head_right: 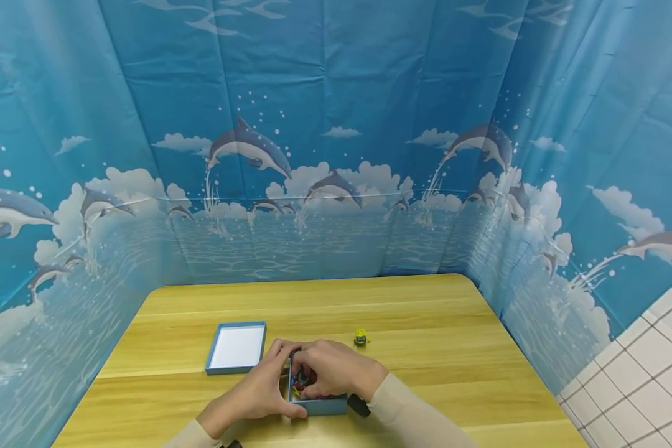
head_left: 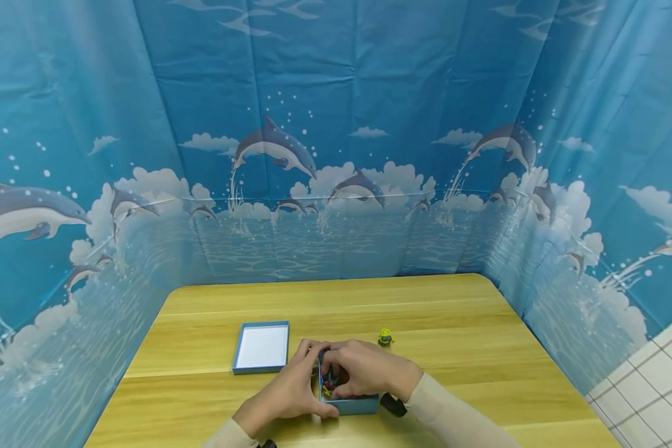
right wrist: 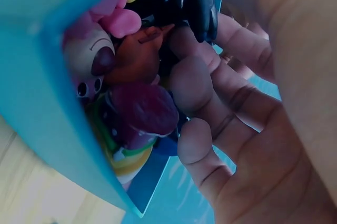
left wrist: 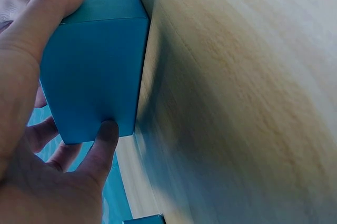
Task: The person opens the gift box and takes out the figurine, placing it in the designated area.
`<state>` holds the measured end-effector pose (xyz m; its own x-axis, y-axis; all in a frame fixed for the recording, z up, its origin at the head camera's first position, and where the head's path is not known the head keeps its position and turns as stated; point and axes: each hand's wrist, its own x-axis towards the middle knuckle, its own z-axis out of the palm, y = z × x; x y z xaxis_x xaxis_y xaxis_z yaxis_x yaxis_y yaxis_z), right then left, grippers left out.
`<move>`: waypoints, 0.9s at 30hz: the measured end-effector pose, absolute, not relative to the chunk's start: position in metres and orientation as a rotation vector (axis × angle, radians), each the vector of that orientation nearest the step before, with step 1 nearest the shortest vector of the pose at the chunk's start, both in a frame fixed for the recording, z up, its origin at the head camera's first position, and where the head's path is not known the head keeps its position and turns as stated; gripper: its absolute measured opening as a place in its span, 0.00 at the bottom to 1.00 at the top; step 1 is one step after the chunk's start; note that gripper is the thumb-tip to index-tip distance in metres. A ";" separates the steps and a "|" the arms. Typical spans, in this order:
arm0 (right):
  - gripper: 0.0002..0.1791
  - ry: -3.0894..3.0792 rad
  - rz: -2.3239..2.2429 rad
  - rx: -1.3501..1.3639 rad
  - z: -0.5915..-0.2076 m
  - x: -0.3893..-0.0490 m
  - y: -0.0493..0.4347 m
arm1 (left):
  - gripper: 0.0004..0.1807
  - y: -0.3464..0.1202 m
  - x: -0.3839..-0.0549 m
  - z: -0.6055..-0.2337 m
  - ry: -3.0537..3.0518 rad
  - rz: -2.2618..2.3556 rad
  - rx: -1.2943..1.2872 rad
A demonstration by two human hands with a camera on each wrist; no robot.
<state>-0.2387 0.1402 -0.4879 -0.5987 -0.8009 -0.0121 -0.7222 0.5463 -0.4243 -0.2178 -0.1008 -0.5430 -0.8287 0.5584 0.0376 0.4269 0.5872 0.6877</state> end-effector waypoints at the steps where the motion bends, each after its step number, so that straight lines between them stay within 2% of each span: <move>1: 0.15 2.582 -0.563 -1.285 -0.488 -0.239 0.140 | 0.66 -0.101 -0.218 -0.543 2.633 1.066 0.824; 23: 0.12 2.613 -0.485 -1.296 -0.487 -0.238 0.139 | 0.63 -0.102 -0.219 -0.543 2.632 1.100 0.935; 27: 0.11 2.590 -0.509 -1.306 -0.488 -0.237 0.141 | 0.64 -0.101 -0.218 -0.543 2.620 1.101 0.883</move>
